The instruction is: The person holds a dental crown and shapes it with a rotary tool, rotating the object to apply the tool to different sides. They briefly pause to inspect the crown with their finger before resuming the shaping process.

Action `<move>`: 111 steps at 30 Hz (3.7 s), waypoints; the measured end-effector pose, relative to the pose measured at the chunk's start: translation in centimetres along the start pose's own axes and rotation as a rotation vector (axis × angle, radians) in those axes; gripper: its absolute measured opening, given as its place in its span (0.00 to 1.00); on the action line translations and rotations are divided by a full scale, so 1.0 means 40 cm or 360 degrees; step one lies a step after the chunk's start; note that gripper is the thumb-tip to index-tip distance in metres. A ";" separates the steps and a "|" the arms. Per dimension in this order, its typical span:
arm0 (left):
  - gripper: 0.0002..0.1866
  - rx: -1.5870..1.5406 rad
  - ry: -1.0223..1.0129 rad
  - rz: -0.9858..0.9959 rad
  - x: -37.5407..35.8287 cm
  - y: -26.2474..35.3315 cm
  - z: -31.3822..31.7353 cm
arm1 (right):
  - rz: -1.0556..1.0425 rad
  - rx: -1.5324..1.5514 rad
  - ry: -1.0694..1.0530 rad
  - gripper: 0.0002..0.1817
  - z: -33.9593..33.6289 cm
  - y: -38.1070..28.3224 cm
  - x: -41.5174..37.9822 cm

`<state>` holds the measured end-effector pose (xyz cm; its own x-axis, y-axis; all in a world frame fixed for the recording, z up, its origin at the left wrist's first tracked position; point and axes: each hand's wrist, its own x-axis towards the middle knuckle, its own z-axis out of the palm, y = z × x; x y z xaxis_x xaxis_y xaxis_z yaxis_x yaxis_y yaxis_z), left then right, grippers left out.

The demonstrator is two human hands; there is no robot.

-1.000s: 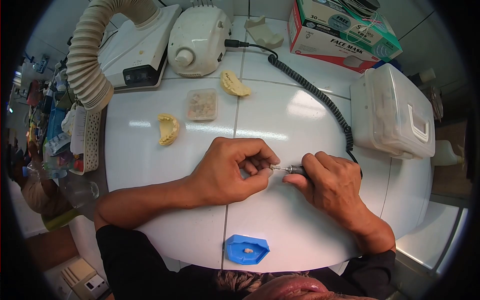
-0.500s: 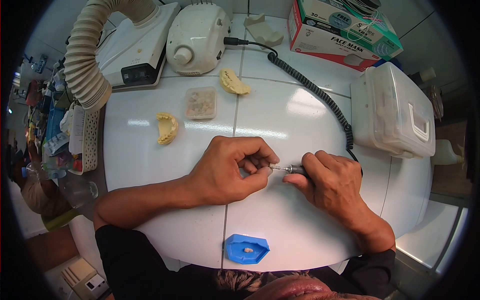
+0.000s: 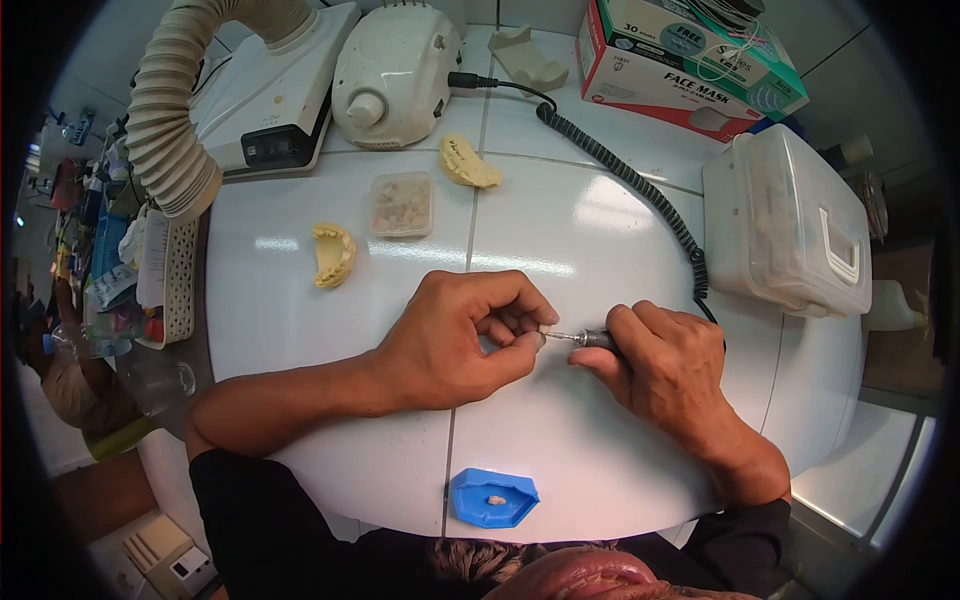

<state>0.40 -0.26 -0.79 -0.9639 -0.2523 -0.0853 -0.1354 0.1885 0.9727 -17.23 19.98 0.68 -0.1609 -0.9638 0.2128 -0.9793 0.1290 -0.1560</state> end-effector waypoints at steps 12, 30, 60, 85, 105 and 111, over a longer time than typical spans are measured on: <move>0.09 -0.0069 0.0027 0.0005 0.004 0.002 0.003 | 0.0026 -0.0020 -0.0012 0.29 -0.003 -0.005 0.003; 0.08 -0.0260 -0.0091 -0.0116 0.002 -0.008 -0.005 | -0.0033 -0.0001 0.0063 0.29 0.001 0.004 -0.008; 0.09 -0.0287 0.0180 0.0199 -0.007 -0.049 0.037 | 0.0079 0.0013 0.0198 0.30 0.015 -0.009 -0.028; 0.11 -0.0027 0.0120 0.0130 -0.024 -0.018 0.038 | 0.0033 0.0025 0.0209 0.28 0.017 0.000 -0.020; 0.11 -0.0140 0.0131 0.0159 -0.025 -0.022 0.037 | 0.0046 0.0042 0.0173 0.28 0.014 0.002 -0.021; 0.10 -0.0147 0.0121 0.0159 -0.025 -0.025 0.035 | -0.0017 0.0072 0.0211 0.28 0.024 0.008 -0.025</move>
<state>1.18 1.14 -1.99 -0.9508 -0.3087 0.0263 -0.0144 0.1290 0.9915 -17.25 20.75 -0.50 -0.1681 -0.9253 0.3400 -0.9750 0.1051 -0.1959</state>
